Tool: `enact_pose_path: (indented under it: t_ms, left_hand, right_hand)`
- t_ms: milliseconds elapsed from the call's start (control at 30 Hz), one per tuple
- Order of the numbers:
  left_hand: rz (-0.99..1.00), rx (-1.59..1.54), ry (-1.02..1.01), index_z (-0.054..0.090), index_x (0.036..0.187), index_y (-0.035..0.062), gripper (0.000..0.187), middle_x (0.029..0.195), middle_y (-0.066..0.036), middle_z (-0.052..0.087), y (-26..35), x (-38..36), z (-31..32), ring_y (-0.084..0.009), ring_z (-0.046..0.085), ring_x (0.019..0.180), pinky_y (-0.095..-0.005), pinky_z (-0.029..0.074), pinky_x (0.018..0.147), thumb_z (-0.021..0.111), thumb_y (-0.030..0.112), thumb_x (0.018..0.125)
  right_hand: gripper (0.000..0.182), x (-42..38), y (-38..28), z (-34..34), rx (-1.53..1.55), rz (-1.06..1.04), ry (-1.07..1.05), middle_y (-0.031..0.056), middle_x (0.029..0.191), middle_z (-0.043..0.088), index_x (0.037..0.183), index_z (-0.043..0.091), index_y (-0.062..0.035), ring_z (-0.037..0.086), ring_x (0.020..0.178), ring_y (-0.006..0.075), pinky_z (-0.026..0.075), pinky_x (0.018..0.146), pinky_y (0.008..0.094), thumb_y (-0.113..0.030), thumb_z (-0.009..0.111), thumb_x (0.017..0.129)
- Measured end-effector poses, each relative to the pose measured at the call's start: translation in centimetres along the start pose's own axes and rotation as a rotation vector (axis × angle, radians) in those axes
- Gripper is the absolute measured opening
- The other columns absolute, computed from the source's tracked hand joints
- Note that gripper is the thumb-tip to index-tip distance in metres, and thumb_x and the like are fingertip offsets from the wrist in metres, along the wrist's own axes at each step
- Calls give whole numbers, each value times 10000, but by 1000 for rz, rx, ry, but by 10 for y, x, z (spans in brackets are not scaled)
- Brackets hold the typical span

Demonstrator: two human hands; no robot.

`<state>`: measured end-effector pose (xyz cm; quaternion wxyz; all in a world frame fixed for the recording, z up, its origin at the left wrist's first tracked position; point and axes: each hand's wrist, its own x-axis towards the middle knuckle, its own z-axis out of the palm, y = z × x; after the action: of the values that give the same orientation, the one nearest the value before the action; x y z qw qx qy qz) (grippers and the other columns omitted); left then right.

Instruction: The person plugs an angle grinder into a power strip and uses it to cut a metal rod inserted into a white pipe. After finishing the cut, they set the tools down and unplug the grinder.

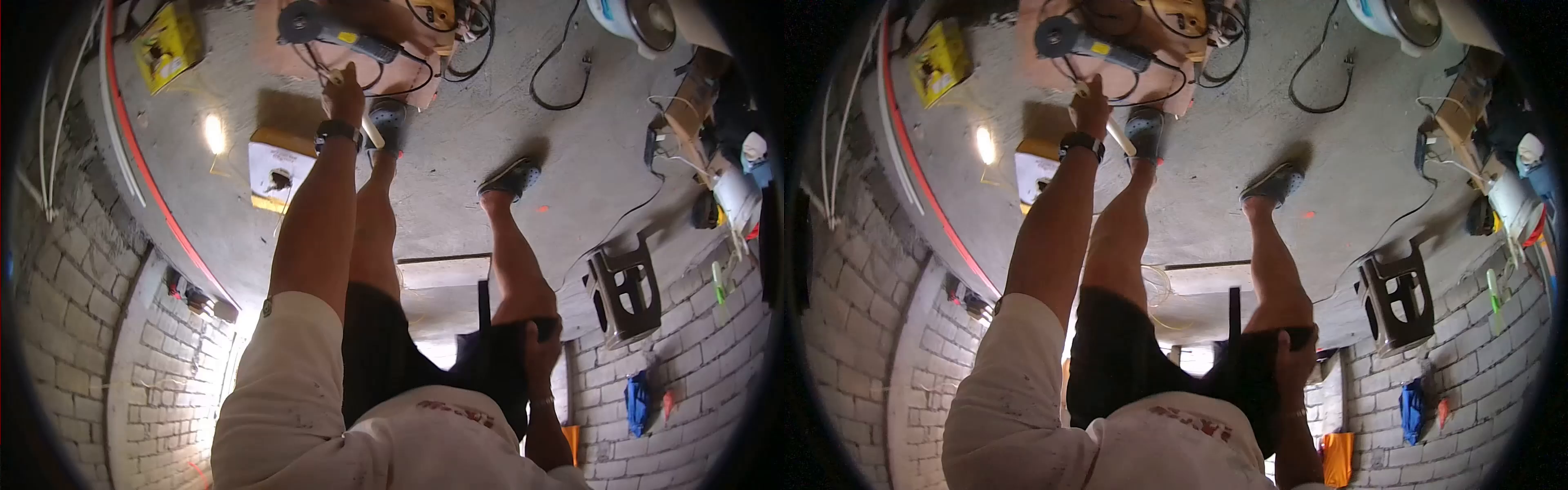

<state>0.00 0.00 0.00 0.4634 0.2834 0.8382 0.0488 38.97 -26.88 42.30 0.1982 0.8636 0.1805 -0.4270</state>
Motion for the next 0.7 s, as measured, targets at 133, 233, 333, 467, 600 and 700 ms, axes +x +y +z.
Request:
enact_pose_path:
  t_ms: [133, 233, 333, 467, 600, 700]
  left_hand:
    - [90, -437, 255, 496, 1205, -2, 652, 969, -135, 606, -13, 99, 51, -247, 617, 760, -368, 524, 621, 665, 508, 835]
    - [-95, -300, 274, 541, 1164, -49, 778, 894, -142, 655, 46, 80, 81, -242, 640, 764, -359, 516, 638, 768, 543, 712]
    - [-35, -491, 389, 321, 1321, -84, 1049, 1196, -185, 548, 55, 89, 110, -265, 586, 1002, -380, 543, 815, 879, 432, 598]
    - [-13, -685, 129, 291, 1391, -75, 878, 1319, -148, 514, 41, 108, 107, -255, 543, 1110, -359, 437, 1000, 790, 241, 741]
    - [183, -516, -198, 547, 1270, -7, 449, 1225, -68, 589, -18, 156, 72, -180, 580, 1015, -298, 459, 919, 624, 255, 915]
    - [715, 275, -218, 463, 1379, 74, 474, 1332, -106, 528, -11, 91, -1, -218, 529, 1169, -341, 415, 1023, 482, -18, 914]
  right_hand:
    - [790, 61, 13, 29, 111, -142, 93, 290, 1345, 460, 1415, 318, 45, 470, 1247, 391, 378, 1032, 437, -370, 659, 835]
    - [843, 55, 3, 13, 90, -81, 155, 265, 1353, 453, 1427, 300, 44, 462, 1254, 368, 375, 1033, 428, -487, 632, 862]
    - [878, 59, -6, 13, 143, -46, 195, 255, 1360, 444, 1433, 281, 49, 461, 1251, 349, 379, 1026, 423, -531, 615, 866]
    - [878, 60, -6, 10, 174, -35, 199, 250, 1360, 436, 1430, 274, 58, 449, 1255, 330, 375, 1025, 408, -518, 619, 864]
    - [863, 61, 0, 11, 431, -38, 153, 247, 1348, 448, 1409, 308, 74, 444, 1257, 335, 353, 1048, 411, -398, 711, 809]
    - [824, 63, 14, 9, 255, -112, 101, 277, 1284, 499, 1376, 363, 72, 482, 1227, 368, 378, 1034, 420, -351, 740, 777]
